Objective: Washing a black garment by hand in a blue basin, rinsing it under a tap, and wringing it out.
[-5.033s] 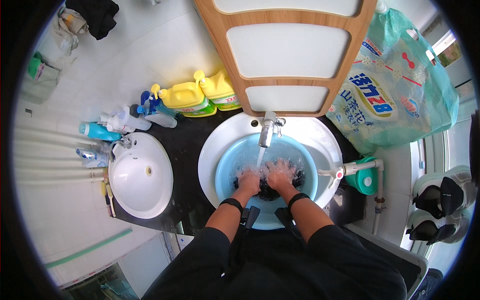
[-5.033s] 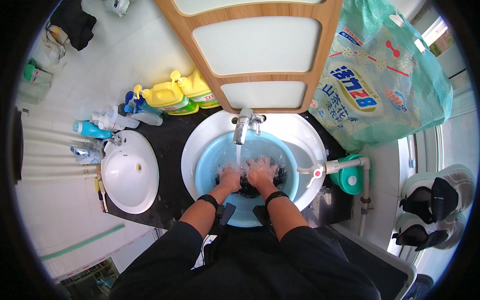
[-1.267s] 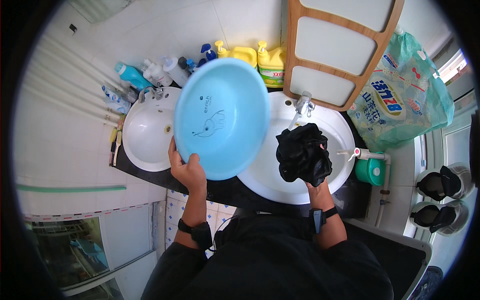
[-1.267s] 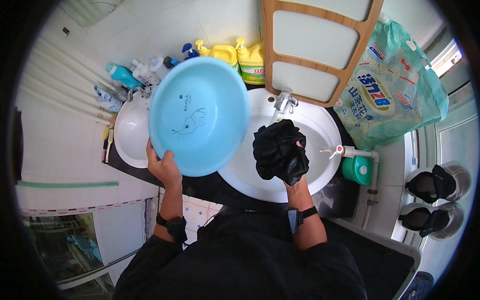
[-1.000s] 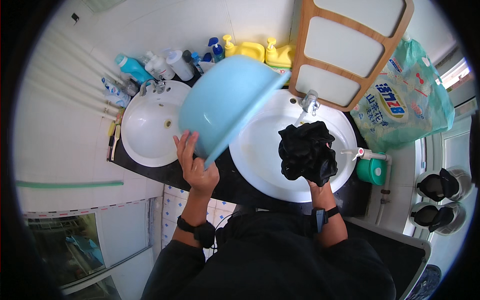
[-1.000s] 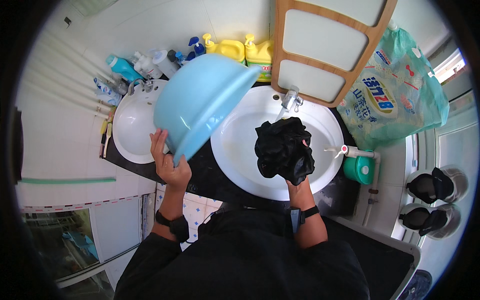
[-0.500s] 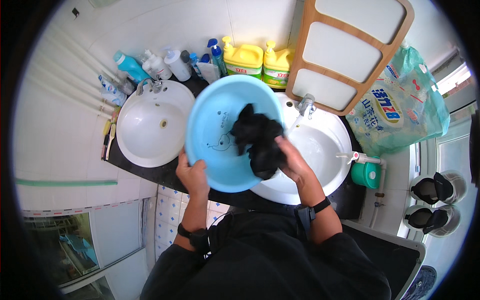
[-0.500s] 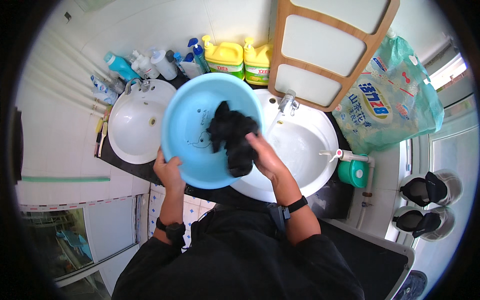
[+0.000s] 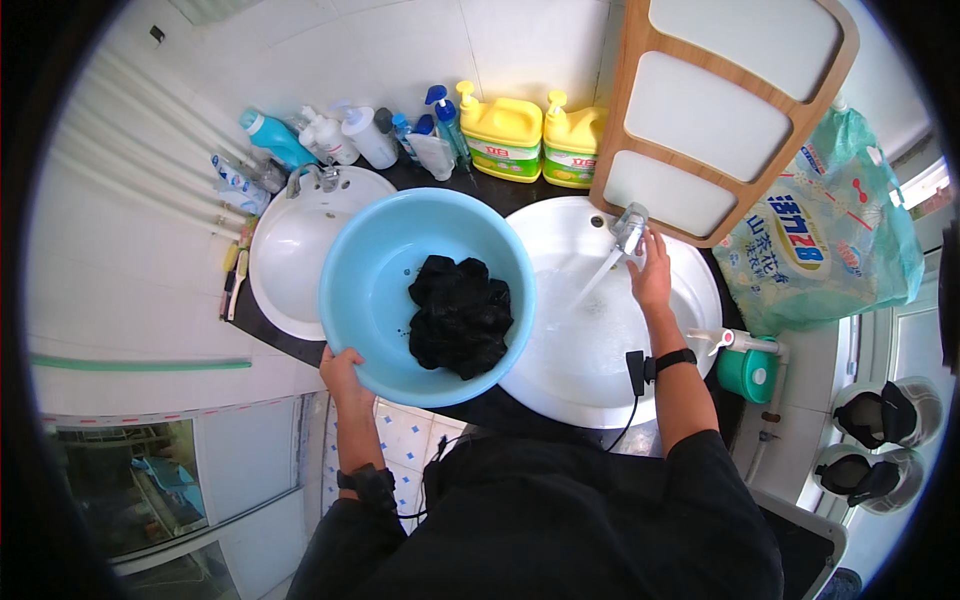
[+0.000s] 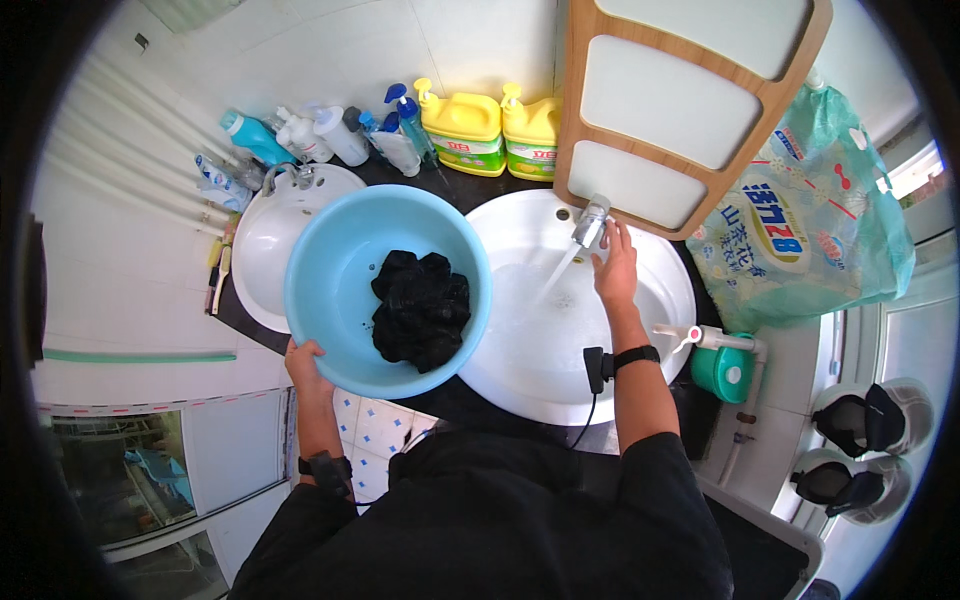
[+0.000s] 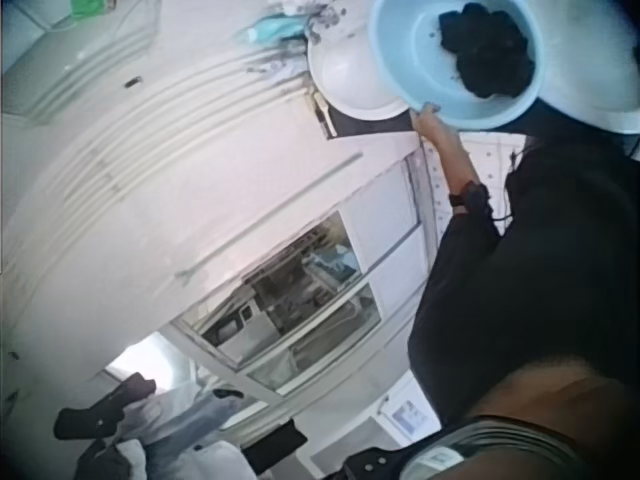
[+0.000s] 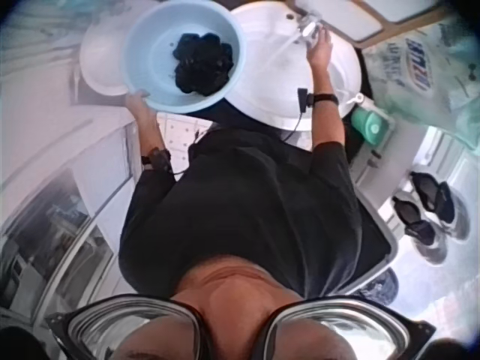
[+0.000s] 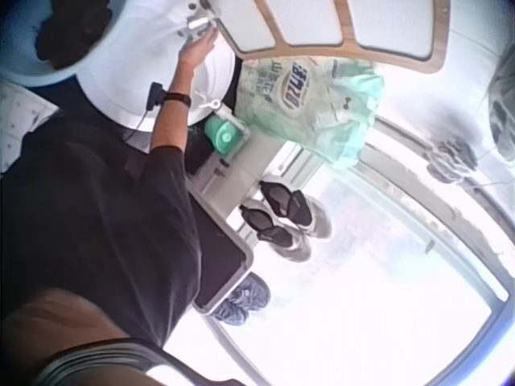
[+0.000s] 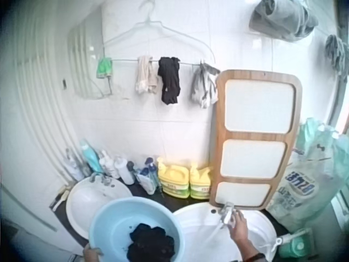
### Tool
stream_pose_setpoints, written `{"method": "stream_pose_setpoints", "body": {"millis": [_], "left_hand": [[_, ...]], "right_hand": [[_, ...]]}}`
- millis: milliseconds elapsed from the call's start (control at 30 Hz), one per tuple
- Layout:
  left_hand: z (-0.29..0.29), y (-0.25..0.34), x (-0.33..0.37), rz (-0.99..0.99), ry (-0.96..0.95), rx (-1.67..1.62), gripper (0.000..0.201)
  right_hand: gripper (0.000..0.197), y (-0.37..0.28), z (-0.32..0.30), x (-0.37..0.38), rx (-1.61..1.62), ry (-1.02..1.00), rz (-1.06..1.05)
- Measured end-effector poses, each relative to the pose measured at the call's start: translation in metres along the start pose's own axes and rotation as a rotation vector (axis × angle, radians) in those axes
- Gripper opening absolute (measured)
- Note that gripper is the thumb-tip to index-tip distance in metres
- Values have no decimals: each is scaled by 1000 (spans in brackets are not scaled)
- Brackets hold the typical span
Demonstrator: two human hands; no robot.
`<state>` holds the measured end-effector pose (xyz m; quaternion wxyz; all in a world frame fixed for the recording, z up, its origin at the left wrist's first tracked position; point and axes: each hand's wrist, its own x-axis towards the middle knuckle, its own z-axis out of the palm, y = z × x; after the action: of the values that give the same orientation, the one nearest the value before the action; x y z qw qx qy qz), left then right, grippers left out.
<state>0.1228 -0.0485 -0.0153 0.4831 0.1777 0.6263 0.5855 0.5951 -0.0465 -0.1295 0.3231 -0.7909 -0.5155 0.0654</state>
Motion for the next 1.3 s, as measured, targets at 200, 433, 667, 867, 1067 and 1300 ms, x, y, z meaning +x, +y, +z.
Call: {"method": "stream_pose_setpoints", "body": {"millis": [200, 433, 667, 867, 1067, 1300], "left_hand": [[0, -5, 1, 19, -29, 34, 53], [0, -11, -1, -21, 12, 22, 43], [3, -16, -7, 6, -18, -5, 38], [-1, -22, -9, 35, -15, -17, 42], [9, -29, -21, 119, -68, -34, 48], [41, -17, -52, 448, -203, 191, 31]], "right_hand": [[56, 0, 0, 14, -75, -59, 54], [31, 26, 0, 33, 157, 41, 26], [46, 26, 25, -17, 329, 282, 232], [10, -120, -3, -86, 474, -193, -77], [87, -252, 30, -101, 37, -461, -181], [60, -191, 73, -67, 555, -430, 137]]}}
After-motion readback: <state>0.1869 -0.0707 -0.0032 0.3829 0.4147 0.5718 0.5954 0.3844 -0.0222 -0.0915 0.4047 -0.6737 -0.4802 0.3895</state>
